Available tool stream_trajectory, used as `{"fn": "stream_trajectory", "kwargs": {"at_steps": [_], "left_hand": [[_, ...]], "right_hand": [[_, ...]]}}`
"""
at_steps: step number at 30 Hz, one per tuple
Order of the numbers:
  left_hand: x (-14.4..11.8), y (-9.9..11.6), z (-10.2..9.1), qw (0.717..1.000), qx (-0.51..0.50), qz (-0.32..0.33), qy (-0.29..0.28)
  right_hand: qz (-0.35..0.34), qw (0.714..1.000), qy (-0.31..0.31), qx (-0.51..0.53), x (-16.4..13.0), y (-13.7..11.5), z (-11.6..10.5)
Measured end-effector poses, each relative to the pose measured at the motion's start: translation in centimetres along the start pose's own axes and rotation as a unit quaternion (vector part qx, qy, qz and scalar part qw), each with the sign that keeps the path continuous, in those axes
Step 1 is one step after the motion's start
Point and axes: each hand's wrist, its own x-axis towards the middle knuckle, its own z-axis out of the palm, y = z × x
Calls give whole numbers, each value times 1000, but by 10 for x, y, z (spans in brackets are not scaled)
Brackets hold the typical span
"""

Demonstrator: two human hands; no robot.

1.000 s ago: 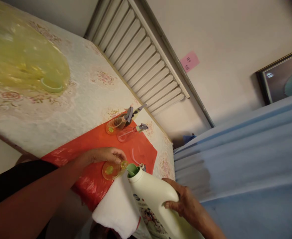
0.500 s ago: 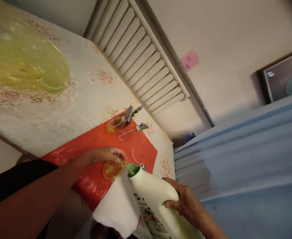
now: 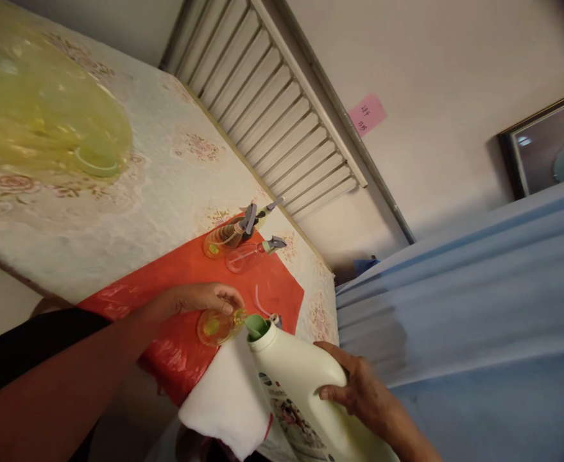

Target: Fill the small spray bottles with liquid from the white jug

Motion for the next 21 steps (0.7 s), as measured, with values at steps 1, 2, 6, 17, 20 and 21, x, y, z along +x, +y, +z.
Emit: {"fn": "stream_trajectory", "kwargs": {"at_steps": [1, 2, 6, 17, 20, 21], "left_hand": [[0, 0, 0, 1000, 0, 1, 1], [0, 0, 0, 1000, 0, 1, 1], [-1, 2, 1, 1000, 7, 0, 4], [-1, 2, 1, 1000, 8, 2, 5], [-1, 3, 1, 1000, 6, 0, 3], [-1, 3, 1, 1000, 5, 0, 2]], "right_hand": [[-1, 1000, 0, 1, 0, 0, 0], [-1, 1000, -1, 4, 0, 0, 0], [3, 1000, -2, 1, 0, 2, 1], [-3, 1000, -3, -5, 0, 0, 0], [1, 1000, -2, -3, 0, 0, -1], [0, 1000, 0, -1, 0, 0, -1]]}}
